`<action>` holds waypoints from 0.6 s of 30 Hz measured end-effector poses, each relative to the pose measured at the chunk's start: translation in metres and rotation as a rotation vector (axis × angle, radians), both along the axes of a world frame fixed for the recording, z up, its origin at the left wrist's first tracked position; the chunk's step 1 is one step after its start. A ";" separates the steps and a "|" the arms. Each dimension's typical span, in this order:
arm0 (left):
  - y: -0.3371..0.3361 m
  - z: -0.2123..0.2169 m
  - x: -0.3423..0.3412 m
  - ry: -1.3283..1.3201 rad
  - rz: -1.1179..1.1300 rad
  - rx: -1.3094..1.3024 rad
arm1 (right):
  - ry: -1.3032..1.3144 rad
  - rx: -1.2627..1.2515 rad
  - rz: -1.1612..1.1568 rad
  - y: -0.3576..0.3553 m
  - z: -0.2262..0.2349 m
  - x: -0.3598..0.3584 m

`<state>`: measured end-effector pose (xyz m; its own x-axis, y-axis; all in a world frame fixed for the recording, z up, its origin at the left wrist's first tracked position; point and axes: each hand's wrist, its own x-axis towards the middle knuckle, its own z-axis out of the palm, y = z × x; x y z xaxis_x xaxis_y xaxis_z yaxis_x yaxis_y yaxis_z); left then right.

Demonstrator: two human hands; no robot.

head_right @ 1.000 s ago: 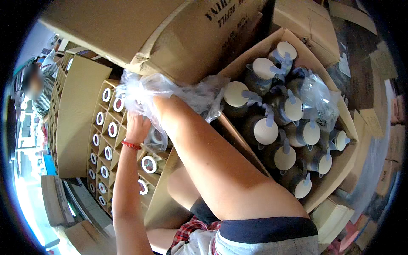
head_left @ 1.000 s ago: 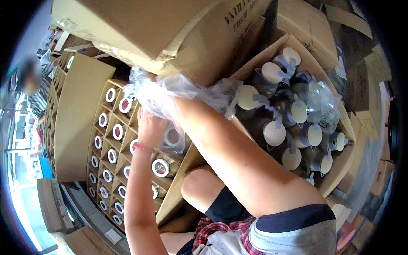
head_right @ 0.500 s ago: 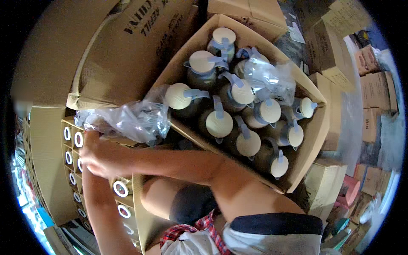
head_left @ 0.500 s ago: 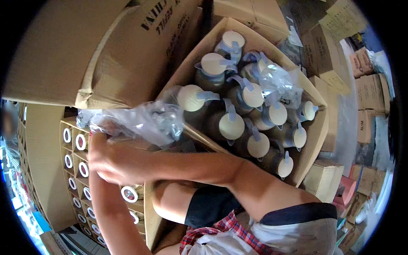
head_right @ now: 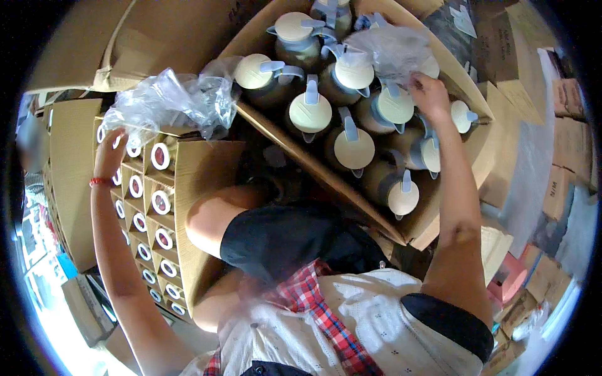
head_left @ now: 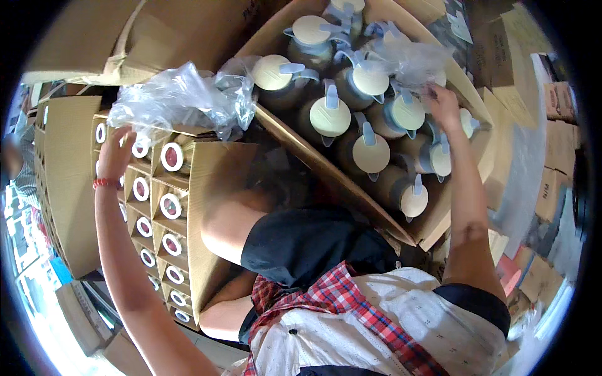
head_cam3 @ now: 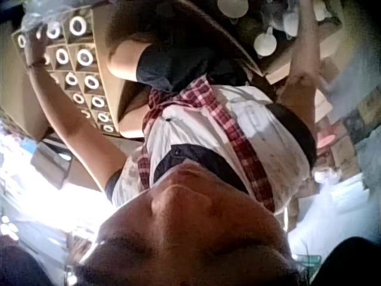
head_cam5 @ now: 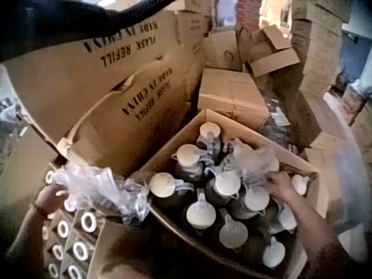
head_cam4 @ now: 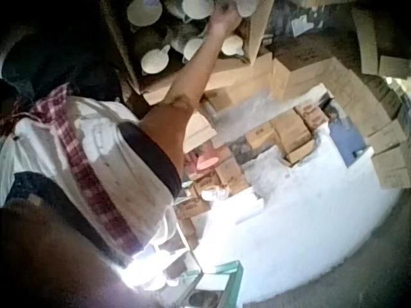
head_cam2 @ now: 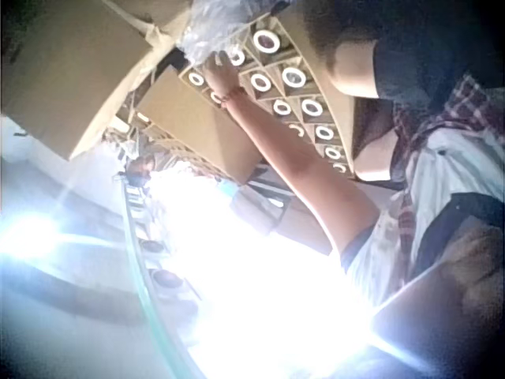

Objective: The person places white plastic rings onto the tops of jars arranged in a cardboard box. Then, the person picks up a beige container, places a lid on it, and secures it with a plastic bag.

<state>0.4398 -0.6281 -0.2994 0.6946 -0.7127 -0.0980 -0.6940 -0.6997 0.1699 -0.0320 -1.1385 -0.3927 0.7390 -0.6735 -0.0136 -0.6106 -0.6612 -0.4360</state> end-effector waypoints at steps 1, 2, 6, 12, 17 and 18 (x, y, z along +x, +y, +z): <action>-0.011 0.028 -0.026 0.051 0.151 0.076 | 0.021 0.097 -0.011 0.006 -0.001 0.016; 0.013 0.029 -0.030 -0.128 0.011 -0.028 | -0.059 0.357 -0.016 0.027 0.018 0.045; -0.041 0.075 -0.144 -0.189 -0.183 -0.411 | -0.423 1.133 0.259 0.141 0.071 0.143; -0.095 0.073 -0.215 -0.412 -0.408 -0.312 | -0.580 0.907 0.740 0.267 0.087 0.297; -0.074 0.027 -0.114 0.113 -0.079 -0.553 | -0.112 0.395 0.792 0.312 0.009 0.384; -0.077 0.021 -0.100 0.093 -0.121 -0.519 | -0.208 0.343 0.760 0.320 0.001 0.383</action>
<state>0.3399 -0.7046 -0.2784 0.6097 -0.7583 0.2309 -0.7299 -0.4235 0.5365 0.3511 -0.8182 -0.3919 0.9979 0.0222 0.0601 0.0595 -0.6698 -0.7402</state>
